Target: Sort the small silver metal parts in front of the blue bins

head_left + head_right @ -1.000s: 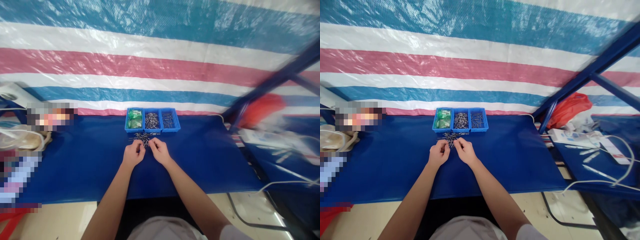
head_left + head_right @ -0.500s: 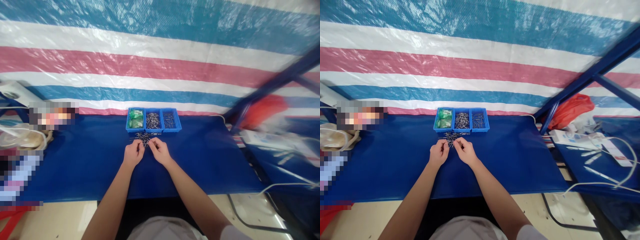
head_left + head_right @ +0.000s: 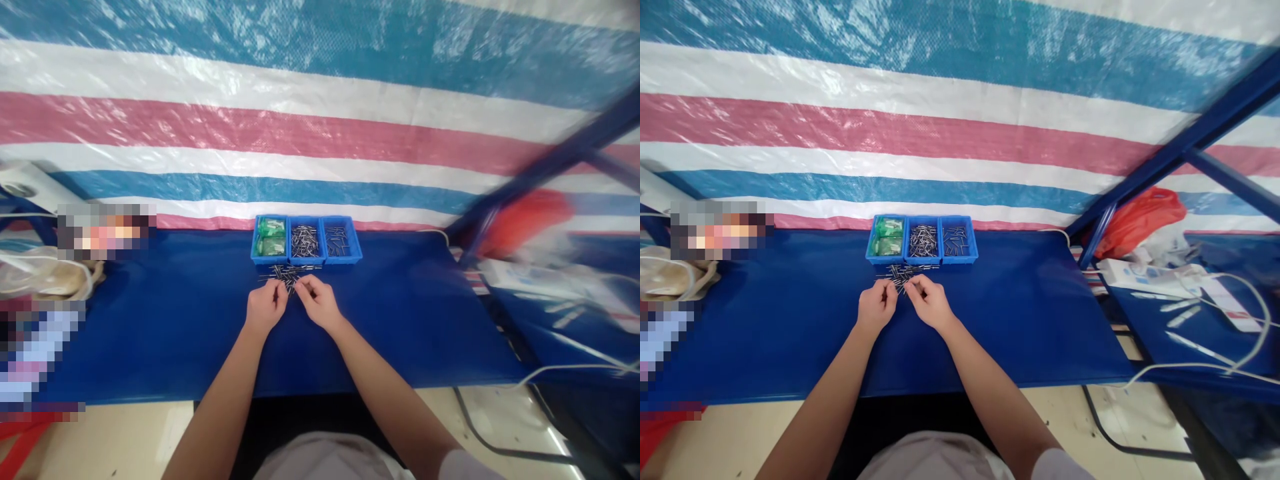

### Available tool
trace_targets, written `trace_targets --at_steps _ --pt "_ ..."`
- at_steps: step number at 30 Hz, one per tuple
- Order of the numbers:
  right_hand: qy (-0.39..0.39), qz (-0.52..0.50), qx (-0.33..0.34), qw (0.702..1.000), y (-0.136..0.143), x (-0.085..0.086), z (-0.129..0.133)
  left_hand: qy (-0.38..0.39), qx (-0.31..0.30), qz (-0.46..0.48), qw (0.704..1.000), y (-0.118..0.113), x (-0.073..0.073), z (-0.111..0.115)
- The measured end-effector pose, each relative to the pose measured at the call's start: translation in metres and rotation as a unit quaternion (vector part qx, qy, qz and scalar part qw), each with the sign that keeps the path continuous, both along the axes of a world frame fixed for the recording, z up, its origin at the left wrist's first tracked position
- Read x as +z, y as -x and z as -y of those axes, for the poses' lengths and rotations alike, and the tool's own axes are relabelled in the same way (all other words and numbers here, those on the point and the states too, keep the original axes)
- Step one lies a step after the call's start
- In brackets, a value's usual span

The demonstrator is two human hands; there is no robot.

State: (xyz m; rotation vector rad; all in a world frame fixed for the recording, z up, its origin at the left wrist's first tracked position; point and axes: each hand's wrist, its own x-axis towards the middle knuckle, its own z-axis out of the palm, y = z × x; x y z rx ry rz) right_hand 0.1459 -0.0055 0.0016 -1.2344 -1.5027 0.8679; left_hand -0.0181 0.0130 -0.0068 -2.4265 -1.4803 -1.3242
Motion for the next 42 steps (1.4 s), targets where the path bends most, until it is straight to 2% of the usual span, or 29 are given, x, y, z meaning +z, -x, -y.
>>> trace_targets --at_steps 4,11,14,26,36,42 --pt "-0.008 0.001 0.006 1.0 -0.0005 -0.0011 0.0002 0.006 0.003 0.002 1.0 0.001 -0.0004 0.0007" --pt "-0.011 0.012 0.012 1.0 -0.004 -0.0005 -0.0013 0.06 -0.029 0.048 0.997 0.0004 0.0002 0.0028" --pt "-0.01 0.016 0.016 1.0 -0.0042 -0.0001 -0.0015 0.06 -0.02 0.056 0.996 -0.0005 0.0004 0.0031" --pt "-0.015 0.006 -0.023 1.0 -0.0002 0.0 -0.0013 0.045 -0.013 0.028 0.999 0.0012 -0.004 -0.0001" --pt "-0.02 0.028 -0.009 0.999 -0.0007 0.0001 -0.0007 0.022 0.004 -0.015 1.0 0.002 -0.0063 -0.0026" --pt "-0.025 0.006 -0.031 0.999 -0.0002 0.0029 -0.0018 0.037 -0.006 -0.02 0.999 0.0031 -0.0062 -0.0041"
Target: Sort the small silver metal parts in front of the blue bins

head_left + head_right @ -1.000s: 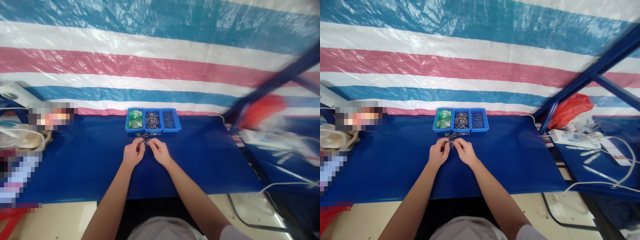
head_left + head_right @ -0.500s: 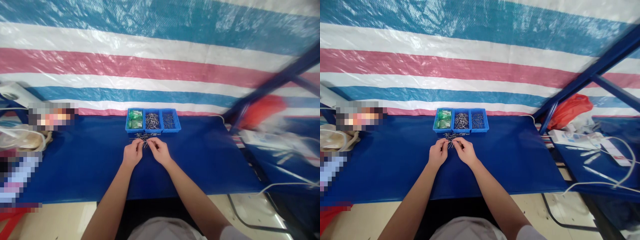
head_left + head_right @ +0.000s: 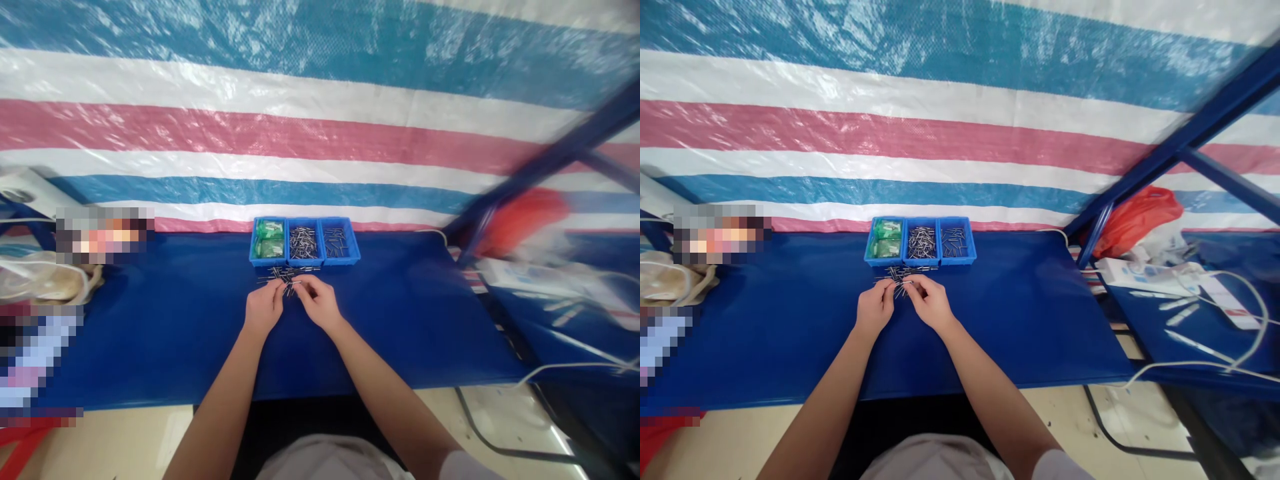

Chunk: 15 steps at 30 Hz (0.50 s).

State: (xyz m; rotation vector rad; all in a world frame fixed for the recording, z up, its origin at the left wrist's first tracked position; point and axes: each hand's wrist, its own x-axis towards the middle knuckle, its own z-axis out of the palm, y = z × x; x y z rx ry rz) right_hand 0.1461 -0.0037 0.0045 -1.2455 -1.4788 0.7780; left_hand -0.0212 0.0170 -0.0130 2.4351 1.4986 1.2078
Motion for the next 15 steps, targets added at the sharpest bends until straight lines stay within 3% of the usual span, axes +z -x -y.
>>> trace_targets --at_steps 15 --pt "-0.004 -0.013 0.015 1.0 -0.0035 0.0021 -0.0003 0.05 -0.029 0.051 0.997 -0.0024 0.0046 0.0049"
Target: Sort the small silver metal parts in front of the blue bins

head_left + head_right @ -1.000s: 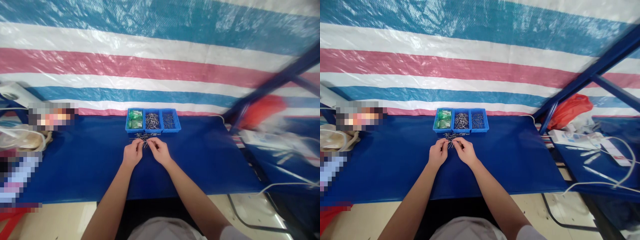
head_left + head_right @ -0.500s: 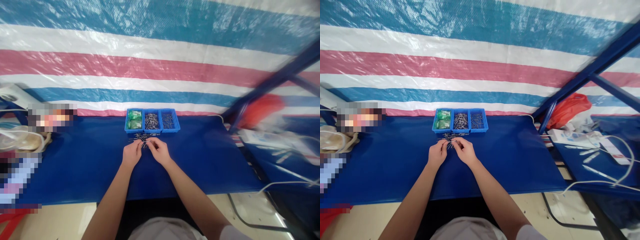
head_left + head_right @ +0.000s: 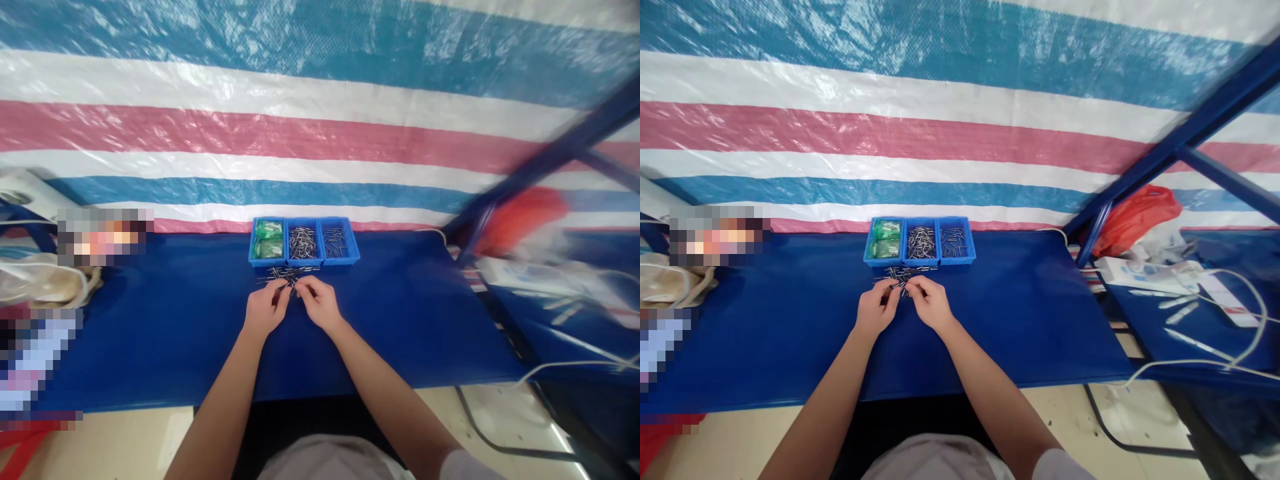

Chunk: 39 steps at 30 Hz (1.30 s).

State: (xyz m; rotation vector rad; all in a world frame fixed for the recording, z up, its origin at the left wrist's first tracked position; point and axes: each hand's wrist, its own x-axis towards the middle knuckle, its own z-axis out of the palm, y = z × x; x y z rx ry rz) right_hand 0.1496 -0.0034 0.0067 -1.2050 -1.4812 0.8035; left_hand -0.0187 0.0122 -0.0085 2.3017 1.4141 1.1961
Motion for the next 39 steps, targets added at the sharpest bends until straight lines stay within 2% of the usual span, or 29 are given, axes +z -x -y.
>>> trace_targets --at_steps 12,21,27,34,39 --pt "0.01 0.03 -0.042 0.999 -0.0015 -0.0004 -0.001 -0.012 -0.035 0.0 0.999 -0.0013 0.0028 0.0" --pt "0.018 0.01 -0.022 1.0 0.0009 0.003 -0.0015 -0.054 -0.01 -0.036 0.998 -0.0011 0.0021 -0.0036" --pt "0.025 -0.066 -0.021 0.997 0.0044 -0.003 -0.0036 -0.062 0.017 -0.059 0.996 -0.0002 -0.0004 -0.0055" --pt "-0.057 -0.049 -0.007 0.997 0.0064 0.0003 -0.0046 -0.044 0.04 -0.066 0.996 0.0009 0.0002 -0.0052" --pt "-0.049 -0.036 -0.013 0.998 0.0054 -0.0002 -0.005 -0.017 0.032 -0.051 0.998 0.0017 -0.0004 -0.0039"
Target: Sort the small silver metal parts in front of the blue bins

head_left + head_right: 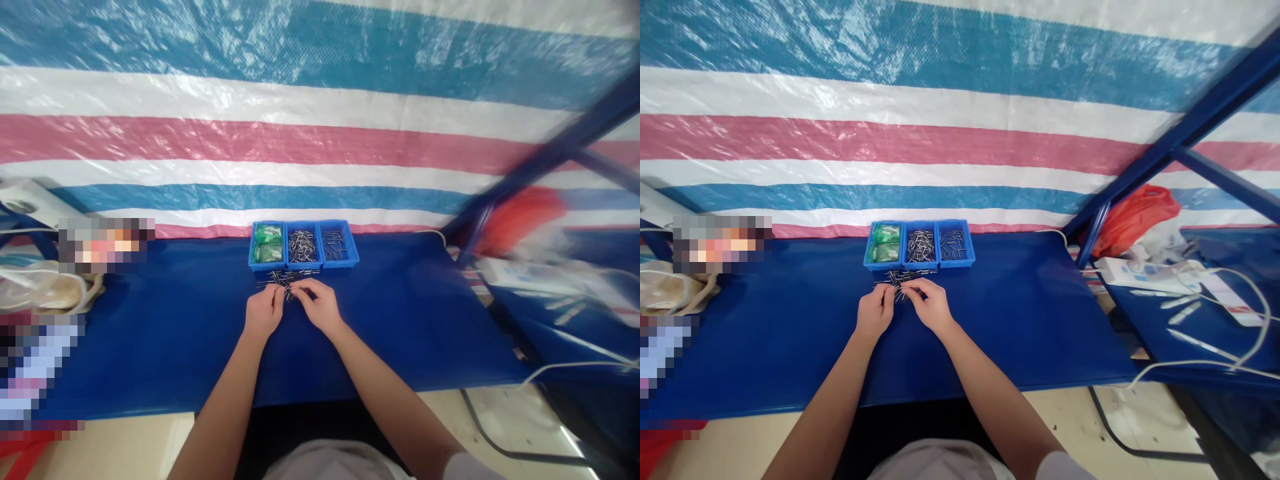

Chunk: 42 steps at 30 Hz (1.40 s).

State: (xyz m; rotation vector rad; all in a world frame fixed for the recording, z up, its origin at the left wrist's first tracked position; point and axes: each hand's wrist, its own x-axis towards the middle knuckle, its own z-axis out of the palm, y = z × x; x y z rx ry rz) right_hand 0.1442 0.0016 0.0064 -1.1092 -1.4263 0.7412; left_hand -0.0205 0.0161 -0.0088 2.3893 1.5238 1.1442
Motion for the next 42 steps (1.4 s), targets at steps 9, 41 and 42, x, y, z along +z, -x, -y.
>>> trace_targets --at_steps 9,41,42 --pt "0.019 0.032 0.01 0.999 -0.0044 0.0009 0.0006 -0.011 -0.032 0.023 0.999 -0.0019 -0.0017 -0.0015" --pt "-0.033 0.059 -0.003 0.998 -0.0057 0.0006 -0.0033 -0.01 -0.024 0.022 0.999 -0.0029 -0.0022 -0.0024" --pt "-0.039 0.067 -0.005 0.997 -0.0062 0.0001 -0.0033 -0.017 -0.027 0.022 0.999 -0.0028 -0.0034 -0.0028"
